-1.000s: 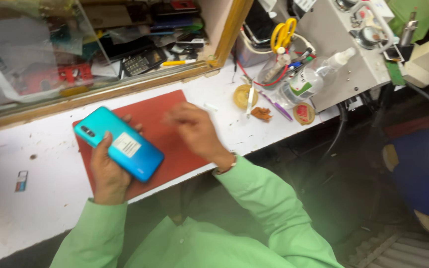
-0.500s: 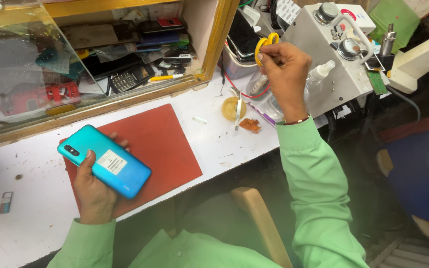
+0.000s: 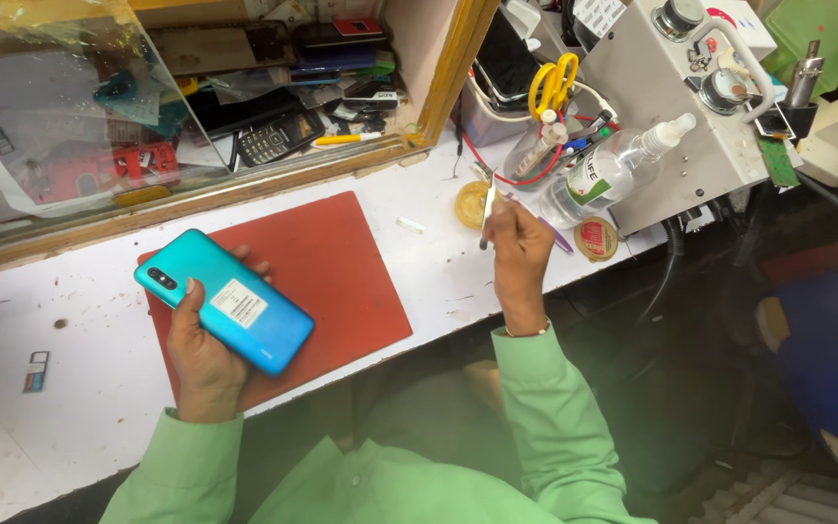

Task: The person removes the back cover of a blue smartphone using a prying tool and a black plastic card. They then separate the internal chassis from the back cover, exposing the battery and internal components.

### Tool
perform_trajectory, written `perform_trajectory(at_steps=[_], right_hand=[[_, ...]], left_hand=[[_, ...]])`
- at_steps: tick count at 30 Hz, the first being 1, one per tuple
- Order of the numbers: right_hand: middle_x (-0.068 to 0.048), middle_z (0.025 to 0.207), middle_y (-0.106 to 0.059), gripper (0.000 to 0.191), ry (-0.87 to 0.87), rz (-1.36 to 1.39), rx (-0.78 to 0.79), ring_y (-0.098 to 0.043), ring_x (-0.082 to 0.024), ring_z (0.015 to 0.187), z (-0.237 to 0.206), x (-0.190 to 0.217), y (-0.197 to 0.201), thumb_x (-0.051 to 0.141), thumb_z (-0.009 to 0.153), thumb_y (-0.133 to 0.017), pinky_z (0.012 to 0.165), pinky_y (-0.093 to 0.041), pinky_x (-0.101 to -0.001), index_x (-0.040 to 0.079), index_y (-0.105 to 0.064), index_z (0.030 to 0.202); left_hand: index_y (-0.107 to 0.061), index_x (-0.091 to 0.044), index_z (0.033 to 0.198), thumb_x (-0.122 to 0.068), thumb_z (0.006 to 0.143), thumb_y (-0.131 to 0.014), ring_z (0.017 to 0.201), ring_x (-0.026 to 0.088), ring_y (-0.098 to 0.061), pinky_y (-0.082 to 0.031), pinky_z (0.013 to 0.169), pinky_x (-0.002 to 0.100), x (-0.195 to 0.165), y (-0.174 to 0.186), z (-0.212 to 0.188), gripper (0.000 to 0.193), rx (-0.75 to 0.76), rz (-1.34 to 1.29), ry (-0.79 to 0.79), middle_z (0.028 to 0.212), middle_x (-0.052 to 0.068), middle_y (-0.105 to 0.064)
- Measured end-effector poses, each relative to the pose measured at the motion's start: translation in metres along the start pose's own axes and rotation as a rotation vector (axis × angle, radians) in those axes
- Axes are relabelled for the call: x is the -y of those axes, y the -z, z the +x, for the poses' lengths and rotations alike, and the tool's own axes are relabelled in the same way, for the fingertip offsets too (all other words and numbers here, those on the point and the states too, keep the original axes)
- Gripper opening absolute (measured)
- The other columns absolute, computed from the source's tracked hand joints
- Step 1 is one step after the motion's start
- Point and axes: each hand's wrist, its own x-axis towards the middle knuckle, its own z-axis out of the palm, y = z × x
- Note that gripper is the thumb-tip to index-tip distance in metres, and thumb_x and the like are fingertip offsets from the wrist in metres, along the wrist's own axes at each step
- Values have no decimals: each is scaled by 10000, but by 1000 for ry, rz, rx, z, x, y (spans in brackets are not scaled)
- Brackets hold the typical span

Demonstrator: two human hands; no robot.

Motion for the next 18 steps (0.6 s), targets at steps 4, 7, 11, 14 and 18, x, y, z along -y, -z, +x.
perform_trajectory(at_steps=[4,7,11,14,18], right_hand=[[-56,1141,-590,138,192,107,50,-577,-100,976,-8,16,12,77,1008,-704,902,-491,-242,9,-590,971],[-54,1196,-603,123,167,122,-4,-635,-118,1049,-14,36,18,47,978,-706,975,-547,-266,3,-616,1050],[-73,1221,-631,111,138,23,42,-657,-144,1097,-15,58,14,10,1002,-694,1012,-549,-275,-36,-659,1097],[-83,1221,-635,131,59,0,94,-675,-152,1075,-12,60,5,12,983,-682,884,-601,-291,-38,-689,1103],[-115,1253,-661,177,188,-161,273,-672,-184,1118,8,46,-20,17,982,-690,984,-553,-301,-29,-694,1153]], left_hand=[[-424,-53,1518,-600,1069,-363,1202,373,-621,-494,1081,542,4,2,-1,710,33,-32,-70,1360,199,-591],[-433,-69,1534,-706,1048,-289,1204,384,-625,-502,1091,560,5,5,-4,814,47,24,-128,1343,203,-602],[-434,-76,1532,-718,1029,-274,1195,389,-631,-504,1088,559,7,7,-3,832,16,29,-125,1335,200,-610],[-439,-74,1527,-713,1034,-278,1193,388,-632,-504,1087,557,7,7,-3,823,24,26,-131,1329,200,-612],[-439,-75,1519,-709,1042,-293,1199,383,-629,-505,1093,558,7,7,-5,808,19,37,-137,1332,192,-608]])
